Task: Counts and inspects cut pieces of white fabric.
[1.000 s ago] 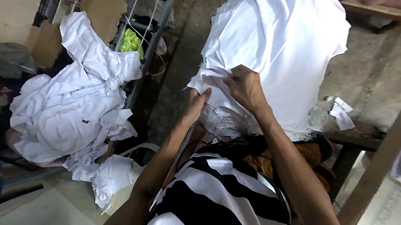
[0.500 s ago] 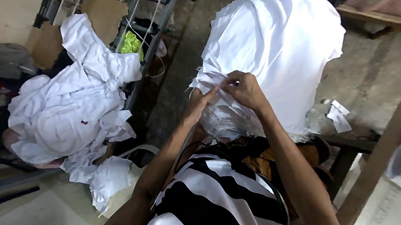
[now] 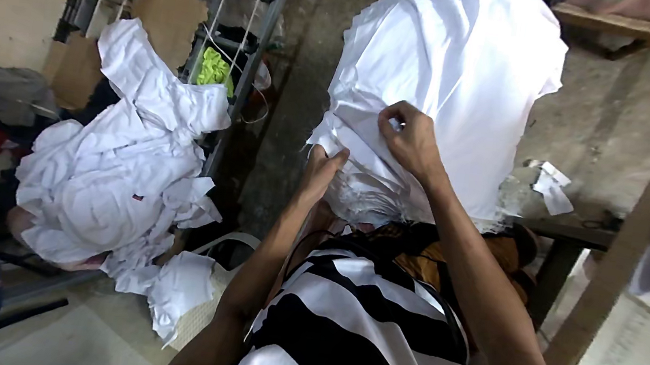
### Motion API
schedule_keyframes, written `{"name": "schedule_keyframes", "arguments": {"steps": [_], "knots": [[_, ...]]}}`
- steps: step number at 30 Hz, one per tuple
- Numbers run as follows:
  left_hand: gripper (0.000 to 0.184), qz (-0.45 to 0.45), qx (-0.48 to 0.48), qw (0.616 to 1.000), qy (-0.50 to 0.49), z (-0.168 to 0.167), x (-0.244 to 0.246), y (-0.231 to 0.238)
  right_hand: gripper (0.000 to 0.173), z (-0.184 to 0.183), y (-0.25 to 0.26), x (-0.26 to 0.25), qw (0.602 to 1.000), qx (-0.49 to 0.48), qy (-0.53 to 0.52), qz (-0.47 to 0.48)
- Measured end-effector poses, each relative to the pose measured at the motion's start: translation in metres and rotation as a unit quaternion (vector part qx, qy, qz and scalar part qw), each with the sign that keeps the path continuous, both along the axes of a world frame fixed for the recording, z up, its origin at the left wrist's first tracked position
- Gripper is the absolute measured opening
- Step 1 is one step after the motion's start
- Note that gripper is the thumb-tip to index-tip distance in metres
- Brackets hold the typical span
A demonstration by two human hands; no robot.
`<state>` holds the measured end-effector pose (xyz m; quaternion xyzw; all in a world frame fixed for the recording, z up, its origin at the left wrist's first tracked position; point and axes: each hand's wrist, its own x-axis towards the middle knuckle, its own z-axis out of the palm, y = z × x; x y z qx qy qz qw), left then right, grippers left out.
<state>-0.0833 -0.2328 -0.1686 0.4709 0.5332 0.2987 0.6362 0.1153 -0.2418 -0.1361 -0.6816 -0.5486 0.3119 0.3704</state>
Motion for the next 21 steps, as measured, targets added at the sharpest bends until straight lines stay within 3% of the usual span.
{"name": "schedule_keyframes", "arguments": {"steps": [2, 5, 10, 15, 19, 21], "knots": [[0.041, -0.011, 0.003, 0.999, -0.038, 0.002, -0.002, -0.001, 0.022, 0.001, 0.002, 0.006, 0.998, 0.054, -0.025, -0.025], [0.038, -0.025, 0.017, 0.998, -0.053, 0.003, -0.002, 0.0, 0.024, -0.002, 0.002, 0.009, 0.989, 0.13, -0.065, 0.035], [0.036, -0.014, 0.006, 0.999, -0.034, 0.006, 0.005, 0.003, 0.015, -0.001, -0.014, -0.014, 0.981, 0.094, -0.107, 0.135], [0.024, 0.018, -0.03, 0.998, -0.048, 0.003, 0.009, 0.01, 0.024, -0.003, -0.022, -0.03, 0.979, 0.072, -0.134, 0.135], [0.008, 0.02, -0.053, 0.995, -0.077, 0.007, 0.005, 0.007, 0.014, -0.005, -0.021, -0.034, 0.971, 0.081, -0.188, 0.122], [0.01, -0.006, -0.05, 0.993, -0.106, 0.011, -0.001, 0.003, 0.013, -0.002, -0.021, -0.034, 0.972, 0.076, -0.194, 0.112]]}}
